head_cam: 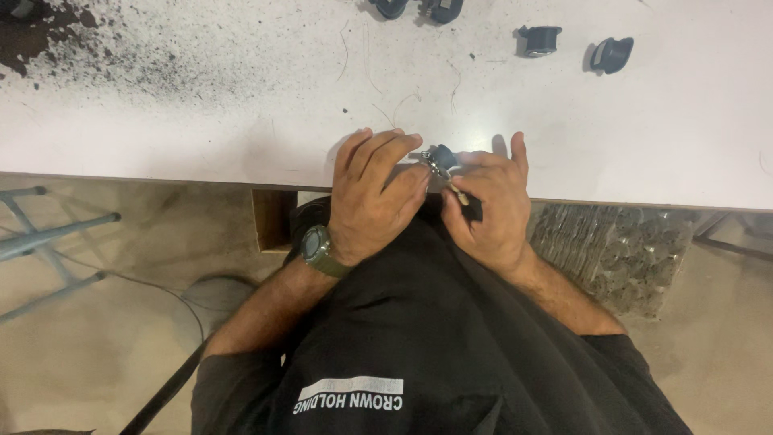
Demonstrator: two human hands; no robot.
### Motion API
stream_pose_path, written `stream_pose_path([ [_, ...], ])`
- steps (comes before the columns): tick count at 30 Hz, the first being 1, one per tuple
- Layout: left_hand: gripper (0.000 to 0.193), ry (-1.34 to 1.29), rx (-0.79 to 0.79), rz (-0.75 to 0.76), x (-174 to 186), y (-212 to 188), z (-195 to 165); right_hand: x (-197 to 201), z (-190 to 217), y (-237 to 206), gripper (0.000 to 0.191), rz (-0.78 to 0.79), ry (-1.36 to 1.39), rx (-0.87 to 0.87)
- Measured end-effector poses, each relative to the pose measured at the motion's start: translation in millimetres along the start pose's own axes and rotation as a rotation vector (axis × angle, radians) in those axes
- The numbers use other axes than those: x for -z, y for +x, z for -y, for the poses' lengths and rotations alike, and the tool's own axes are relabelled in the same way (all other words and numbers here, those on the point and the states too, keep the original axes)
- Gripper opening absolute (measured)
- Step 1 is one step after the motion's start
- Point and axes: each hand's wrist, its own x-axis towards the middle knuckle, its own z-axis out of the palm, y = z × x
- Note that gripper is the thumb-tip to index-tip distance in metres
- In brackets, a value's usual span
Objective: The person sits at a white workbench assembling small black plastic rotor-like components, using a small hand tool to press and fit parts into each housing. They work on the units one at a time and set finished assemblies aside on the table.
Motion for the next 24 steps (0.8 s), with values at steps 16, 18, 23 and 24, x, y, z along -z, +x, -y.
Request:
stream_pose_path([
  [16, 0.016, 0.056, -0.116, -0.039, -2.5, 0.3, -0.6, -0.6, 0.1, 4.3, 0.03, -0.005, 0.026, 0.009],
  [18, 0.014, 0.052, -0.067, -0.046, -3.5, 1.7, -1.9, -0.7, 0.5, 4.0, 0.031, -0.005, 0.027, 0.006],
  [23, 0.009, 0.009, 0.062, -0.001, -5.0, 3.9, -3.3, -2.6, -1.3, 1.9, 0.031, 0.005, 0.016, 0.005],
  [24, 0.008, 0.004, 0.072, 0.012, -4.8, 3.9, -3.3, -2.9, -1.9, 1.0, 0.032, -0.005, 0.01, 0.023],
])
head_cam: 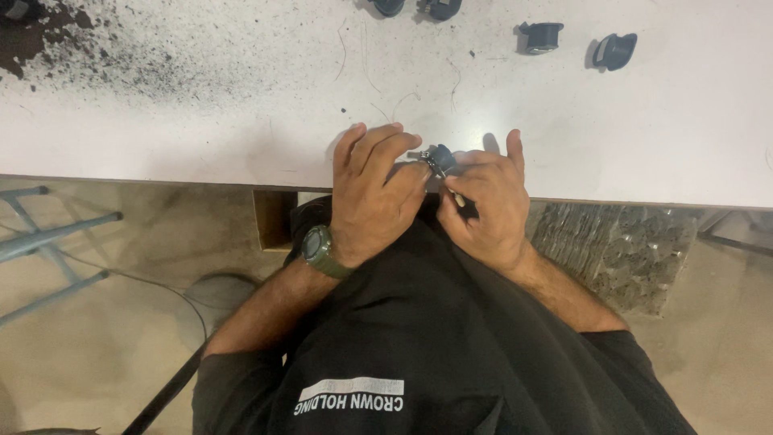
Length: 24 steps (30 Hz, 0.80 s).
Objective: The person sits at a white workbench assembling small black plastic rotor-like components, using a small hand tool to press and fit parts into each housing. They work on the units one at a time and set finished assemblies aside on the table.
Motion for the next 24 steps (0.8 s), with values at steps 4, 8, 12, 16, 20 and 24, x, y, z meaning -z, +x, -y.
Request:
stream_pose_path([
  [4, 0.007, -0.026, 0.02, 0.023, 1, 0, 1, 0, -2, -4, 0.036, -0.012, 0.028, 0.113],
  [8, 0.008, -0.054, 0.037, 0.05, 1, 1, 1, -2, -2, -7, 0.038, 0.007, 0.016, 0.107],
  [12, 0.007, -0.081, 0.053, 0.066, 2, 0, 1, -4, -1, -4, 0.037, -0.01, -0.014, 0.102],
  [16, 0.009, -0.111, 0.04, 0.086, 3, -1, 4, -2, 1, 0, 0.037, 0.008, -0.031, 0.088],
  [20, 0.012, -0.135, 0.031, 0.084, 6, -2, 5, -2, 4, 5, 0.034, 0.054, -0.082, 0.062],
  [24, 0.018, -0.132, 0.075, 0.059, 6, -2, 4, 9, 5, 9, 0.029, 0.02, -0.022, 0.101],
])
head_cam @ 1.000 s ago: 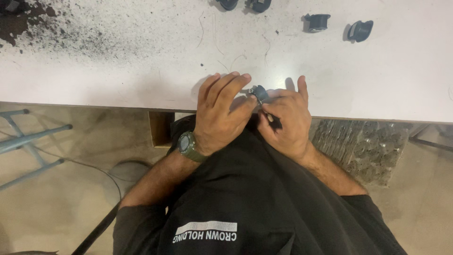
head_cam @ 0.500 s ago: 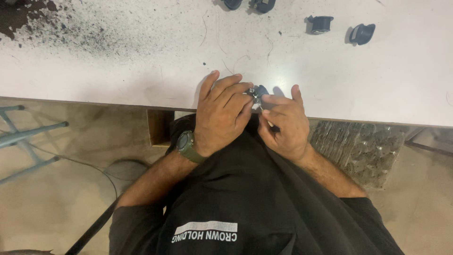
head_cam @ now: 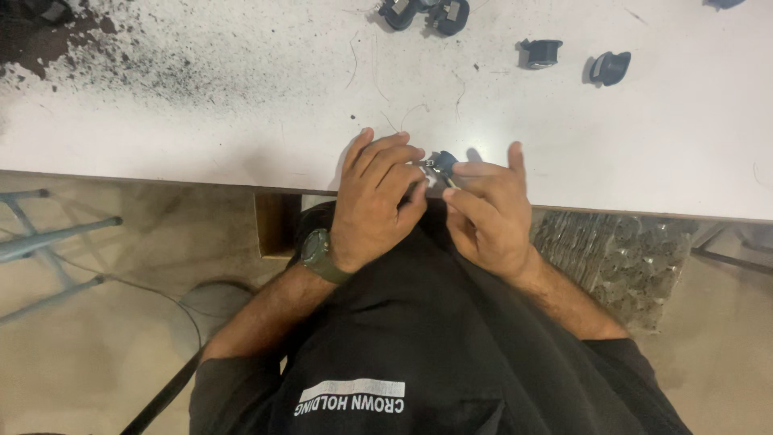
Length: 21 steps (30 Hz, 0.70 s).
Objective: The person sits at a white workbench assembling small black plastic rotor-like components, using a small hand tool to press and fit parts into each housing. They work on the units one at a time and set finished assemblies aside on the table.
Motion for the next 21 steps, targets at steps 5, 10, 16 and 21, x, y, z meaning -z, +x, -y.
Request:
stream_pose_path([
  [5, 0.035, 0.038, -0.037, -0.071, -4, -1, 1, 13, -4, 7, 0.028, -0.021, -0.134, -0.125],
  [10, 0.026, 0.098, 0.005, -0.055, -2, -1, 2, 6, -7, 10, 0.038, 0.072, -0.194, -0.178],
  [16, 0.024, -0.003, -0.036, -0.081, 5, 2, -2, 2, -11, 4, 0.034, 0.072, -0.189, -0.165],
  [21, 0.025, 0.054, -0.056, -0.064, 4, 4, 0, -1, -15, 0, 0.031, 0.054, -0.172, -0.159],
])
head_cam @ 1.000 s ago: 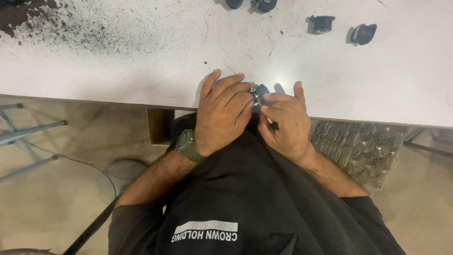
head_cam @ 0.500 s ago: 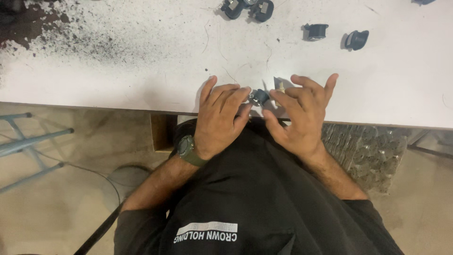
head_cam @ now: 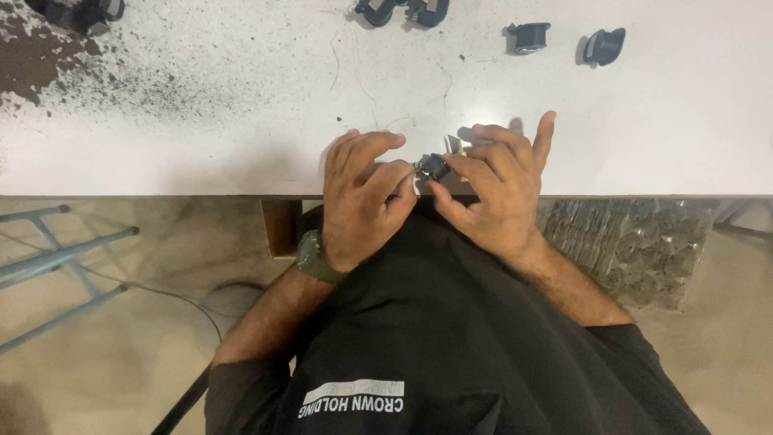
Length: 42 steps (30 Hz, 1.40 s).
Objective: The person sits at a white workbench assembling small black plastic rotor-like components, using a small hand tool to press and fit parts into each housing. They work on the units one at a time and set finished assemblies aside on the table.
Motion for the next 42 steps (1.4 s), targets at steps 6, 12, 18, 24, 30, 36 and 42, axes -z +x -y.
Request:
stream_pose_path([
  [6, 0.026, 0.098, -0.2, 0.025, 0, -2, 1, -1, -2, 0, 0.031, -0.005, 0.01, 0.008],
  [12, 0.023, -0.03, -0.103, -0.02, -3, 2, 2, 2, 2, 1, 0.033, 0.022, 0.021, 0.018],
  [18, 0.024, 0.012, -0.081, 0.041, 6, 2, 1, 3, 2, 3, 0.032, 0.014, 0.034, -0.001],
  [24, 0.024, 0.03, -0.196, 0.034, 7, 9, -6, 4, 2, 3, 0.033, 0.046, 0.024, 0.036],
  [30, 0.015, -0.28, 0.188, 0.102, 14, 22, -12, 6, 2, 4, 0.034, 0.056, 0.018, 0.066],
  [36, 0.01, -0.369, 0.297, 0.178, 24, 26, -13, 6, 2, 4, 0.034, 0.068, 0.051, 0.031],
  [42, 0.014, -0.322, 0.264, 0.193, 17, 26, -13, 8, 5, -3, 0.032, -0.049, 0.122, 0.024],
])
